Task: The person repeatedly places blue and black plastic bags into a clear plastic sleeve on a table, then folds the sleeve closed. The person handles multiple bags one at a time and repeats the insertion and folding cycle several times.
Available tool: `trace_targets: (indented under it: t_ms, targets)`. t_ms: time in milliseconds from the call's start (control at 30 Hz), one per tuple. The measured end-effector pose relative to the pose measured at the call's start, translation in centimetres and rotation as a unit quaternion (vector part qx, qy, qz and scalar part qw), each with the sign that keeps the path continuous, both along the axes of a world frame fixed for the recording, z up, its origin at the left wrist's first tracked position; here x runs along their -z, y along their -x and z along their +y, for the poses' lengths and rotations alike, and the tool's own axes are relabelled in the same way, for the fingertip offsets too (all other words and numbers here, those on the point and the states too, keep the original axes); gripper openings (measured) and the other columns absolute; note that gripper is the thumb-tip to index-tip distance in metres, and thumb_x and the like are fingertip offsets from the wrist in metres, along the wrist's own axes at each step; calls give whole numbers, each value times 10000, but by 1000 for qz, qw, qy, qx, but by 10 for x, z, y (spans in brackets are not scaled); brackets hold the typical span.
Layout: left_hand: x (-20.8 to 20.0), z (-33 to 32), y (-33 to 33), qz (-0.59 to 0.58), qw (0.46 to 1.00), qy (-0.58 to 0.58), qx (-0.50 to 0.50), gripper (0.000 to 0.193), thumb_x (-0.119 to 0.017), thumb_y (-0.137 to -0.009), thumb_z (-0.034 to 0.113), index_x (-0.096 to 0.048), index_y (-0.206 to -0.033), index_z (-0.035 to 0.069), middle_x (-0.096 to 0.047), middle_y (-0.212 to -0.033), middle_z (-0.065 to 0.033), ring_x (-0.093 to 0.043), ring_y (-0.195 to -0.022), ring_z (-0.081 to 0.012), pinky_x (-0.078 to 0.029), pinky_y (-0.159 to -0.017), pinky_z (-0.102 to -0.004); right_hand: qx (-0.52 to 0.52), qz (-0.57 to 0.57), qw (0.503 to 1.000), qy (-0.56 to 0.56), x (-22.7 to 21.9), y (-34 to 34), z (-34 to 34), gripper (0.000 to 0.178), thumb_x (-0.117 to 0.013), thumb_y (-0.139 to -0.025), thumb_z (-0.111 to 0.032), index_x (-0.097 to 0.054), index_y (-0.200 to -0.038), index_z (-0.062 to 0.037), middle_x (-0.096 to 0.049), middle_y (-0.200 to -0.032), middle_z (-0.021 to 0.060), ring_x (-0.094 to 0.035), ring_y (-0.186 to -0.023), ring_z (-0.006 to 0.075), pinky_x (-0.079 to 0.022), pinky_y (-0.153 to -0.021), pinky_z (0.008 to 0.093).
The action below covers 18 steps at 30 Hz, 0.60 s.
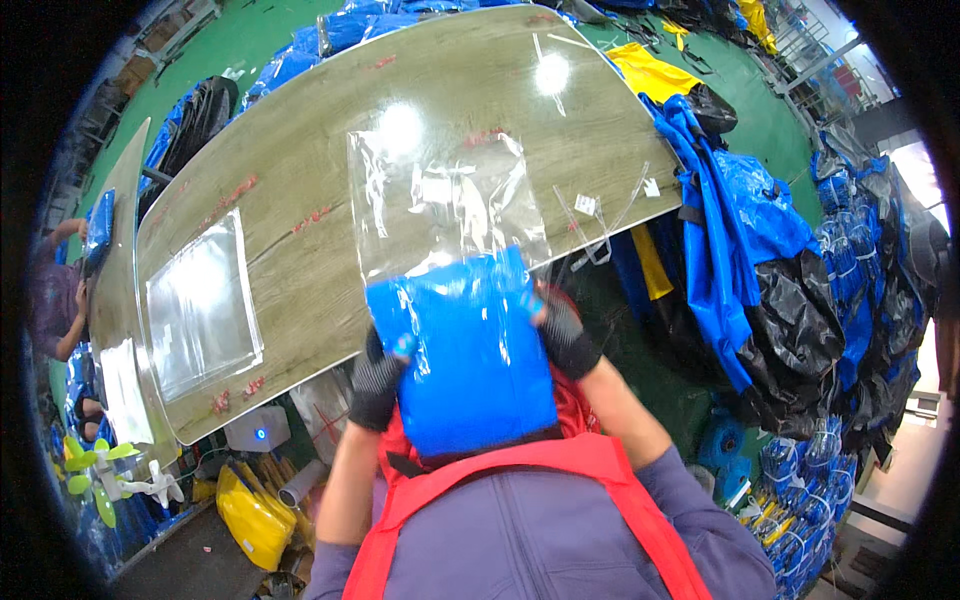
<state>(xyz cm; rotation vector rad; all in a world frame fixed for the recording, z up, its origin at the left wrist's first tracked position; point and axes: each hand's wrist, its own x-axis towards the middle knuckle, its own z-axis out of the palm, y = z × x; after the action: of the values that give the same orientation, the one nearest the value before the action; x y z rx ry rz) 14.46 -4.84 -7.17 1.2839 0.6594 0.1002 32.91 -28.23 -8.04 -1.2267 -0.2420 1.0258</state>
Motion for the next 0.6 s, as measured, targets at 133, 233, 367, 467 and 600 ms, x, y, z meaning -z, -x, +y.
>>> trace_targets:
  t_ms: [133, 233, 367, 467, 600]
  targets:
    - [34, -40, 69, -46, 994, 94, 36, 864, -690, -834, 454, -266, -1457, 32, -443, -1398, -150, -441, -1277, -278, -361, -1072, -413, -151, -2, 984, 98, -9, 59, -37, 873, -735, -801, -411, -303, -1456, -30, -418, -1429, 141, -403, -1310, 250, -309, -1104, 411]
    - [49, -74, 112, 36, 996, 56, 54, 809, -736, -786, 469, -383, -1362, 23, -543, -1265, -137, -532, -1152, -263, -436, -971, -403, -72, -5, 997, 19, -3, 91, -67, 926, -799, -742, -380, -311, -1443, -22, -443, -1400, 156, -441, -1277, 252, -371, -1063, 412]
    - [35, -71, 92, 127, 986, -75, 83, 804, -791, -733, 474, -473, -1311, 16, -624, -1176, -129, -599, -1078, -254, -487, -914, -388, -63, -22, 991, 116, 8, 87, -65, 852, -818, -730, -345, -394, -1392, -17, -529, -1313, 145, -513, -1197, 240, -418, -1022, 390]
    - [6, -29, 65, 87, 981, 53, 167, 850, -779, -752, 460, -410, -1382, 24, -576, -1258, -131, -548, -1160, -254, -447, -973, -389, -67, -9, 989, 131, -5, 68, -52, 735, -799, -760, -335, -475, -1329, 0, -605, -1220, 137, -571, -1118, 231, -447, -991, 368]
    - [-10, 2, 39, 16, 995, 88, 33, 883, -781, -758, 392, -336, -1431, 32, -478, -1369, -138, -457, -1253, -251, -391, -1031, -396, -366, -45, 924, 102, -35, 37, -37, 660, -728, -834, -344, -469, -1325, 14, -598, -1235, 144, -572, -1121, 222, -458, -978, 372]
